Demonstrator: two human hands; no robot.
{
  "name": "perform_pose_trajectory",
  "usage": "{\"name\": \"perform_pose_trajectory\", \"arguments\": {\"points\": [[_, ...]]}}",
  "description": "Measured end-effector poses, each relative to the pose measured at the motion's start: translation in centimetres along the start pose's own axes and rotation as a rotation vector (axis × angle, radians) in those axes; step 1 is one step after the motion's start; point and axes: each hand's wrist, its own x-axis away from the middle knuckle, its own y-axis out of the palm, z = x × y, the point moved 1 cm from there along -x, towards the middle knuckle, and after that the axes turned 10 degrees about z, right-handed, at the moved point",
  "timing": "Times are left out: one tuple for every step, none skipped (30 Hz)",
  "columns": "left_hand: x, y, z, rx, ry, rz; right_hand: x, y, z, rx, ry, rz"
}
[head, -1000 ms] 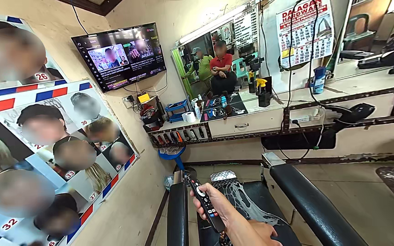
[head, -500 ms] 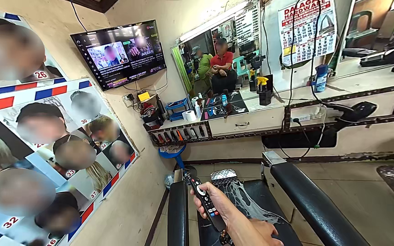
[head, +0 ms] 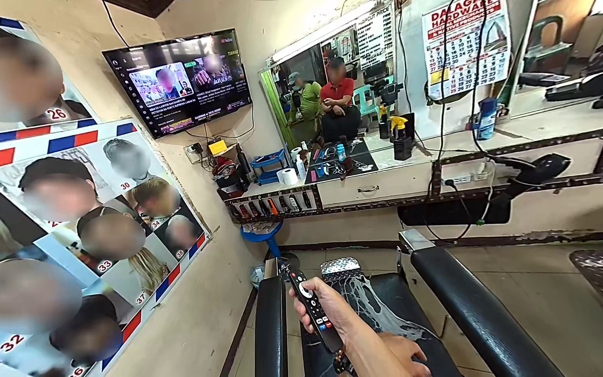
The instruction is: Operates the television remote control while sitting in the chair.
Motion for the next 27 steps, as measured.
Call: {"name": "perform_pose_trajectory", "arguments": {"points": [[0.1,0.0,0.0,0.009,-0.002,-0.001,-0.1,-0.1,0.0,-0.002,-0.002,-0.005],[-0.1,0.2,-0.2,0.015,0.0,0.003,-0.1,-0.1,0.1,-0.005,-0.003,-0.009],[-0.3,0.3,-0.4,0.013,0.005,-0.001,-0.1,-0.1,0.1,-0.002,-0.001,-0.011],[-0.6,0.5,-0.8,0.012,0.022,0.003,-0.1,-0.1,0.0,-0.003,0.001,-0.008],[-1.0,0.8,-1.3,0.012,0.044,0.006,-0.1,-0.1,0.0,-0.001,0.002,-0.005],[-1.4,1.1,-1.8,0.015,0.069,0.014,-0.1,-0.2,0.0,0.002,0.003,-0.003],[-1.7,1.4,-2.3,0.013,0.089,0.023,-0.1,-0.2,0.0,0.001,0.003,-0.002],[-1.4,1.1,-1.8,0.019,0.069,0.012,-0.1,-0.1,0.0,0.001,0.003,-0.001],[-1.0,0.7,-1.2,0.021,0.042,-0.003,0.0,-0.1,0.0,0.002,0.004,-0.002],[-0.5,0.4,-0.6,0.018,0.019,-0.013,0.0,0.0,0.0,0.002,0.003,-0.003],[-0.3,0.1,-0.2,0.011,0.007,-0.017,0.0,0.0,0.0,0.001,0.003,0.0],[-0.2,0.1,-0.1,0.001,0.007,-0.014,0.0,0.0,0.0,0.0,0.002,0.002],[-0.4,0.3,-0.2,-0.011,0.011,-0.009,0.0,0.0,0.0,-0.002,0.001,0.002],[-0.5,0.5,-0.3,-0.021,0.012,-0.003,0.0,0.0,0.0,0.0,0.0,0.0],[-0.7,0.7,-0.3,-0.03,0.008,0.006,0.0,-0.1,0.0,0.005,0.0,-0.003],[-0.8,0.8,-0.4,-0.04,0.002,0.017,0.0,-0.1,0.0,0.011,-0.001,-0.006],[-1.0,0.8,-0.6,-0.046,-0.005,0.017,0.1,0.0,0.0,0.016,-0.001,-0.004],[-1.0,0.7,-0.7,-0.046,-0.011,0.01,0.1,0.0,0.0,0.018,0.001,-0.001],[-1.1,0.7,-0.8,-0.041,-0.014,0.005,0.1,0.1,-0.1,0.018,0.001,0.002],[-1.1,0.8,-0.9,-0.035,-0.016,0.005,0.2,0.1,-0.1,0.016,-0.001,0.004],[-1.1,0.8,-0.8,-0.031,-0.018,0.005,0.2,0.1,-0.1,0.013,-0.003,0.002],[-1.0,0.7,-0.7,-0.035,-0.024,0.0,0.2,0.0,-0.1,0.007,-0.006,0.0],[-0.8,0.5,-0.5,-0.037,-0.03,-0.005,0.2,0.0,-0.1,0.006,-0.006,-0.003],[-0.7,0.5,-0.3,-0.035,-0.034,-0.002,0.2,0.0,-0.1,0.007,-0.002,-0.001],[-0.7,0.5,-0.3,-0.03,-0.034,0.003,0.2,0.0,-0.1,0.007,0.001,0.0],[-0.7,0.5,-0.4,-0.028,-0.035,0.006,0.1,0.0,0.0,0.006,0.002,-0.003],[-0.7,0.6,-0.3,-0.027,-0.038,0.005,0.1,0.0,0.0,0.01,0.003,-0.007]]}}
